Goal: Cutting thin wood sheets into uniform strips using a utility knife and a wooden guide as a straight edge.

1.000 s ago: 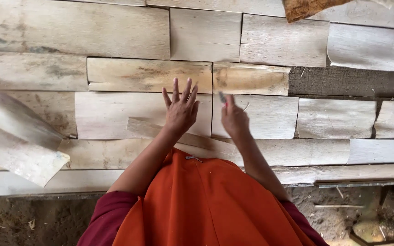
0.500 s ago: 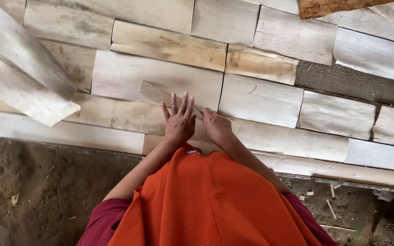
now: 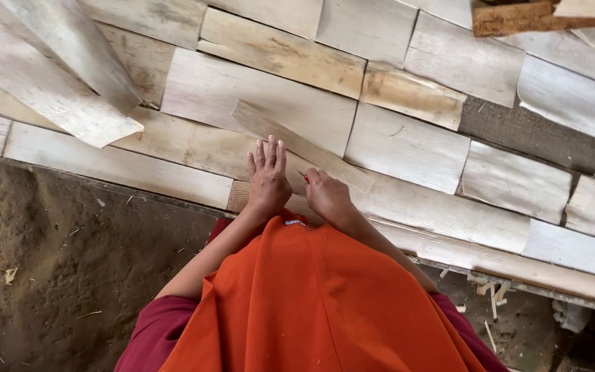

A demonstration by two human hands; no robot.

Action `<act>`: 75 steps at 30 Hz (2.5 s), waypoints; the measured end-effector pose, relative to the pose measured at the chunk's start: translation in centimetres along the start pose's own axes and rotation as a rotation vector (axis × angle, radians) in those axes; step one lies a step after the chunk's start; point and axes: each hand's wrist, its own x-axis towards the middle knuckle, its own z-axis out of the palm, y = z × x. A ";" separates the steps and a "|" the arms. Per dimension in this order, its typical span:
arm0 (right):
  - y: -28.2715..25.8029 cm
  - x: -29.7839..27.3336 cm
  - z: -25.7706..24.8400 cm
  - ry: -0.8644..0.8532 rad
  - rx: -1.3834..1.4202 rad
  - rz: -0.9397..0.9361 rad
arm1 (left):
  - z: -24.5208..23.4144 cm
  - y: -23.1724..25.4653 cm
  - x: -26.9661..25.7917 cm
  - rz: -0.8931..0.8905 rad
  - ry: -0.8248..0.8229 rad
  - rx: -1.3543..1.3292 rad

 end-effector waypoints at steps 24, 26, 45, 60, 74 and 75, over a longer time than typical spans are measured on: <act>-27.2 14.8 0.1 0.241 0.339 -0.270 | -19.1 -21.9 -0.8 -0.077 0.592 -0.519; -29.2 16.3 0.9 0.244 0.294 -0.303 | -19.9 -24.2 -0.7 -0.113 0.610 -0.517; -38.7 26.4 -2.3 0.193 0.244 -0.075 | -20.8 -33.2 -1.0 -0.210 0.431 -0.284; -35.8 31.3 -1.1 0.233 0.724 -0.132 | -22.4 -33.4 -1.9 -0.237 0.271 -0.228; -35.6 20.1 -7.1 0.334 0.534 -0.133 | -30.4 -33.4 5.1 -0.421 0.361 -1.196; -35.6 18.9 -7.7 0.230 0.755 -0.119 | -31.0 -33.2 6.0 -0.444 0.410 -1.383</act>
